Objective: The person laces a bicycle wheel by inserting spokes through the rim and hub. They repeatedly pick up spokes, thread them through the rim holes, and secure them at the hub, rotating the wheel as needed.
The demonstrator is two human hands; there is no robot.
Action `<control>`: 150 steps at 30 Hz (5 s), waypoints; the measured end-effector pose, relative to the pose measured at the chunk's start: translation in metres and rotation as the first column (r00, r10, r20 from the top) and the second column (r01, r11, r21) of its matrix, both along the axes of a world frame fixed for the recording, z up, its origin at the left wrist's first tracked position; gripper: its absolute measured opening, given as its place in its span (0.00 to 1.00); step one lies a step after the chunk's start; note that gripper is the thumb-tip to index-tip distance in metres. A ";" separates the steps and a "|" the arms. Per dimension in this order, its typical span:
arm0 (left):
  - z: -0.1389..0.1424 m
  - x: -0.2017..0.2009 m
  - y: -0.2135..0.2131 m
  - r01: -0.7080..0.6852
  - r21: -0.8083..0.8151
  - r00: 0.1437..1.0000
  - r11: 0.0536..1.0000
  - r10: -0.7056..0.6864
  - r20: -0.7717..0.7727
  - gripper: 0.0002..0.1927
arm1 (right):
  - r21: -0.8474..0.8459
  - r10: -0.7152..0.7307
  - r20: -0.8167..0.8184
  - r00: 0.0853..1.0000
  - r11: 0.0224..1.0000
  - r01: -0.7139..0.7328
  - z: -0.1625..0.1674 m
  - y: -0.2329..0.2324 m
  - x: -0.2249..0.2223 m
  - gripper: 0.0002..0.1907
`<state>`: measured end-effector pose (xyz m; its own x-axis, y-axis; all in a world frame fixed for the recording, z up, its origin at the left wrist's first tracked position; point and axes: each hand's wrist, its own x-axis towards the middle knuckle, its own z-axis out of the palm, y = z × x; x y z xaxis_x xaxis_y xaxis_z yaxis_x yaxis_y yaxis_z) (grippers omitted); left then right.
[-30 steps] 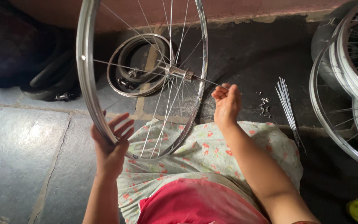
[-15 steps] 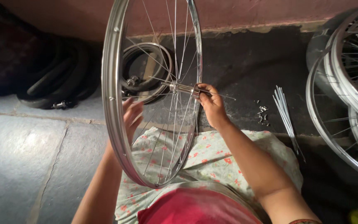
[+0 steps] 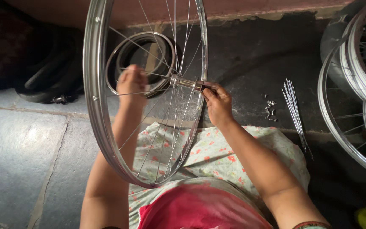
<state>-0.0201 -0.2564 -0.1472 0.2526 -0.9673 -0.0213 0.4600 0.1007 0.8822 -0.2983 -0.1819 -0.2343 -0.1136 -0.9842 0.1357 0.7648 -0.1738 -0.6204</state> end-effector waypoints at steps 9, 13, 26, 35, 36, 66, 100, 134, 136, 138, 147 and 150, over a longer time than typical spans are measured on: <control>0.095 0.015 0.027 -0.106 -0.255 0.967 0.961 0.159 0.199 0.13 | -0.125 -0.181 -0.442 0.879 0.982 0.139 0.006 0.002 -0.001 0.10; 0.145 -0.002 -0.002 -0.036 -0.396 0.940 0.918 0.166 0.298 0.14 | -0.215 -0.205 -0.578 0.790 0.972 0.094 0.019 0.008 -0.002 0.10; 0.183 -0.027 -0.035 0.065 -0.570 0.031 0.819 0.569 0.822 0.21 | -0.246 -0.239 -0.741 0.628 0.966 0.078 0.040 0.013 -0.006 0.10; 0.179 -0.021 -0.027 0.534 -0.336 0.845 0.776 -0.475 0.245 0.08 | -0.256 -0.236 -0.700 0.674 0.964 0.071 0.038 0.011 -0.005 0.10; 0.182 -0.021 -0.024 0.608 -0.331 0.790 0.721 -0.590 0.167 0.08 | -0.267 -0.250 -0.709 0.660 0.961 0.077 0.038 0.011 -0.005 0.10; 0.210 0.015 0.209 0.514 -0.124 0.745 0.849 -0.369 0.556 0.26 | -0.811 -0.808 -0.584 0.081 0.584 -0.024 0.118 0.036 0.043 0.25; 0.068 0.027 0.303 0.364 -0.203 0.870 0.909 -0.254 0.423 0.20 | -0.759 -0.757 -0.641 -0.131 0.650 -0.043 0.062 0.042 -0.062 0.23; 0.106 0.011 0.256 0.420 -0.099 0.838 0.902 -0.343 0.425 0.23 | 0.071 0.326 -0.692 -0.644 0.919 0.388 -0.080 -0.056 -0.181 0.09; 0.102 0.015 0.258 0.407 -0.071 0.764 0.910 -0.297 0.572 0.20 | -0.038 0.200 -0.746 -0.636 0.939 0.341 -0.070 -0.053 -0.175 0.07; 0.098 0.017 0.256 0.431 -0.124 0.754 0.894 -0.281 0.594 0.17 | -0.131 0.064 -0.844 -0.533 0.938 0.321 -0.050 -0.045 -0.170 0.07; 0.112 -0.010 0.236 0.347 -0.136 0.860 0.928 -0.257 0.441 0.14 | -0.124 0.028 -0.715 0.699 0.978 -0.166 0.051 0.128 -0.030 0.03; 0.118 -0.039 0.241 0.278 -0.120 0.890 0.953 -0.209 0.404 0.15 | -0.186 0.212 -0.533 0.819 0.915 -0.359 0.084 0.200 0.010 0.07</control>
